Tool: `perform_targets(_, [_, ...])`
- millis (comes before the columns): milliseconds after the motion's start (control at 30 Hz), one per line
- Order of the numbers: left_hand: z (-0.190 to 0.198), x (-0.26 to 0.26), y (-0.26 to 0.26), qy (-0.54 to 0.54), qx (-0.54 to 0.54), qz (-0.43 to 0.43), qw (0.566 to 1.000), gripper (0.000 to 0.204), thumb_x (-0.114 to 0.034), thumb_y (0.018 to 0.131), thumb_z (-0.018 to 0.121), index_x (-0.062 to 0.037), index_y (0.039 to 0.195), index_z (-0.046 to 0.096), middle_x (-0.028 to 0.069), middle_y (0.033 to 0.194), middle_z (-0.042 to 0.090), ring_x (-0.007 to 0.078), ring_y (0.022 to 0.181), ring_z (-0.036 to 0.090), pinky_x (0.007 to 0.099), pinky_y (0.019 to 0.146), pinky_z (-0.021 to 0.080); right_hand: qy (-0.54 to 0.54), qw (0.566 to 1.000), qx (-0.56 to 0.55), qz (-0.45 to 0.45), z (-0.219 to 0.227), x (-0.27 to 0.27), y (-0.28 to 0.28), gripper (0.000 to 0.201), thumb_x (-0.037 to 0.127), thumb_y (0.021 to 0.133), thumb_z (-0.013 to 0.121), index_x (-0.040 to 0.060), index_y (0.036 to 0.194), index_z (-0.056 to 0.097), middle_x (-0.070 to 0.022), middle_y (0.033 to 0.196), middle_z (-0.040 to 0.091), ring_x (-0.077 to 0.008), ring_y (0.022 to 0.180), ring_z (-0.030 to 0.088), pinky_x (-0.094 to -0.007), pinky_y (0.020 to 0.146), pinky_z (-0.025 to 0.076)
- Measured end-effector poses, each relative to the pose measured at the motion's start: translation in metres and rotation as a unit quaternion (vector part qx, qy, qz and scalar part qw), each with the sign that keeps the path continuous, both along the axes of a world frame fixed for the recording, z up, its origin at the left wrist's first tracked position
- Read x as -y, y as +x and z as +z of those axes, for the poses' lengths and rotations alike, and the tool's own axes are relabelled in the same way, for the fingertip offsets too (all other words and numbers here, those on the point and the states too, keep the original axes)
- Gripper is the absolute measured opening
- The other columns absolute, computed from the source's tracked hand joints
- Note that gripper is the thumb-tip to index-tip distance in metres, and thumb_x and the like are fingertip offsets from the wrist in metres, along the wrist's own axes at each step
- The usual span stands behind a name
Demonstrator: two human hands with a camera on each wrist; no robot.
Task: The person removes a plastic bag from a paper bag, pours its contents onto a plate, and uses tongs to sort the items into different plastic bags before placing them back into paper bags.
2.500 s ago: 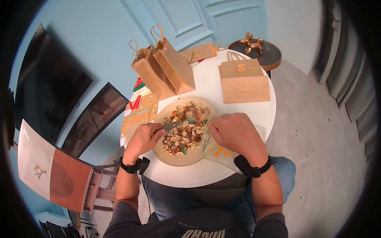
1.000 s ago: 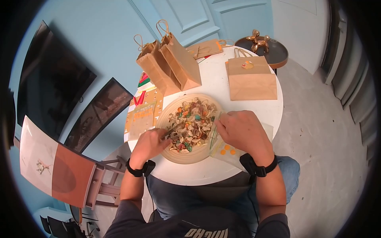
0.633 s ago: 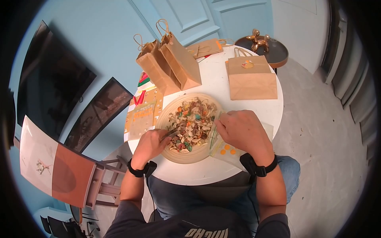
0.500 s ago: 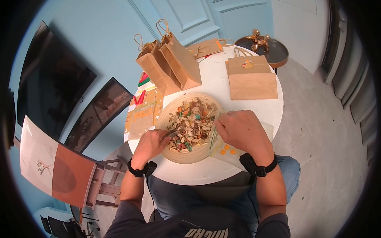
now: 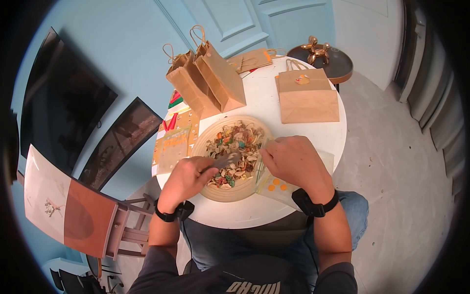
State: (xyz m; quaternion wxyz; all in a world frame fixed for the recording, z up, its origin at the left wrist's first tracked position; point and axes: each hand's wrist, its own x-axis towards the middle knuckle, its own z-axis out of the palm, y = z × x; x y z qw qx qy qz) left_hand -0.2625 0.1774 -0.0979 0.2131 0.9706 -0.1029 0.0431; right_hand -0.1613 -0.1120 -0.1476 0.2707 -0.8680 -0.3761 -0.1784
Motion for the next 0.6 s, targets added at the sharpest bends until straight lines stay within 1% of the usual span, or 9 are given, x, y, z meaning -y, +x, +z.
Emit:
perform_targets(33, [0.000, 0.009, 0.000, -0.009, 0.003, -0.018, 1.000, 0.022, -0.017, 0.101, 0.077, -0.0008, 0.115, 0.080, 0.0255, 0.098, 0.076, 0.0486, 0.093, 0.073, 0.0533, 0.080, 0.058, -0.001, 1.000, 0.000, -0.001, 0.000, 0.000, 0.000, 0.037, 0.025, 0.107, 0.066, 0.0057, 0.077, 0.074, -0.0164, 0.073, 0.072, -0.0385, 0.073, 0.073, -0.0501, 0.069, 0.057])
perform_targets(67, [0.000, 0.016, -0.001, 0.012, 0.022, -0.055, 0.998, 0.025, -0.017, 0.100, 0.082, 0.0002, 0.118, 0.080, 0.0254, 0.096, 0.075, 0.0454, 0.084, 0.072, 0.0499, 0.076, 0.057, -0.003, 1.000, 0.000, -0.002, 0.000, 0.000, 0.001, 0.037, 0.026, 0.107, 0.066, 0.0058, 0.076, 0.074, -0.0165, 0.073, 0.072, -0.0386, 0.073, 0.073, -0.0503, 0.069, 0.057])
perform_targets(167, [0.007, 0.032, -0.009, -0.051, 0.003, -0.048, 0.998, 0.030, -0.021, 0.098, 0.084, 0.0000, 0.120, 0.080, 0.0247, 0.098, 0.076, 0.0446, 0.085, 0.074, 0.0502, 0.077, 0.058, 0.002, 1.000, -0.001, -0.002, 0.003, 0.002, 0.001, 0.038, 0.026, 0.107, 0.066, 0.0060, 0.076, 0.073, -0.0167, 0.073, 0.071, -0.0387, 0.073, 0.073, -0.0505, 0.069, 0.057])
perform_targets(267, [0.006, 0.017, -0.007, -0.042, -0.020, 0.029, 0.998, 0.032, -0.024, 0.096, 0.087, 0.0013, 0.115, 0.081, 0.0249, 0.097, 0.076, 0.0440, 0.084, 0.075, 0.0509, 0.075, 0.058, 0.004, 1.000, 0.000, -0.003, 0.002, 0.003, 0.001, 0.038, 0.026, 0.107, 0.066, 0.0060, 0.076, 0.072, -0.0167, 0.072, 0.071, -0.0387, 0.073, 0.073, -0.0506, 0.069, 0.056])
perform_targets(367, [-0.010, -0.014, 0.004, 0.074, 0.002, 0.073, 0.995, 0.031, -0.023, 0.095, 0.086, 0.0020, 0.112, 0.081, 0.0262, 0.096, 0.076, 0.0446, 0.083, 0.074, 0.0511, 0.074, 0.057, 0.004, 1.000, -0.003, -0.004, 0.002, 0.004, 0.001, 0.038, 0.026, 0.107, 0.066, 0.0059, 0.076, 0.071, -0.0168, 0.072, 0.070, -0.0390, 0.073, 0.073, -0.0507, 0.069, 0.056])
perform_targets(400, [-0.020, -0.024, 0.009, 0.085, 0.018, 0.072, 0.994, 0.032, -0.026, 0.097, 0.084, 0.0026, 0.110, 0.082, 0.0275, 0.090, 0.074, 0.0451, 0.081, 0.074, 0.0515, 0.074, 0.056, 0.003, 1.000, -0.005, -0.003, 0.002, 0.004, 0.000, 0.038, 0.026, 0.108, 0.066, 0.0058, 0.076, 0.071, -0.0169, 0.072, 0.070, -0.0392, 0.073, 0.073, -0.0507, 0.069, 0.056])
perform_targets(500, [-0.035, -0.034, 0.024, 0.102, -0.050, 0.114, 0.987, 0.034, -0.030, 0.099, 0.082, 0.0025, 0.109, 0.082, 0.0273, 0.082, 0.073, 0.0458, 0.079, 0.073, 0.0516, 0.074, 0.056, 0.008, 1.000, -0.005, -0.002, 0.001, 0.004, 0.000, 0.038, 0.026, 0.108, 0.066, 0.0056, 0.076, 0.071, -0.0170, 0.072, 0.070, -0.0393, 0.073, 0.072, -0.0508, 0.069, 0.056])
perform_targets(600, [-0.038, -0.035, 0.030, 0.069, -0.068, 0.114, 0.989, 0.037, -0.033, 0.100, 0.081, 0.0025, 0.107, 0.083, 0.0266, 0.077, 0.071, 0.0462, 0.078, 0.072, 0.0518, 0.074, 0.056, 0.003, 1.000, -0.004, -0.006, 0.003, 0.005, -0.001, 0.037, 0.025, 0.107, 0.066, 0.0055, 0.076, 0.071, -0.0168, 0.072, 0.070, -0.0392, 0.072, 0.072, -0.0504, 0.069, 0.056])
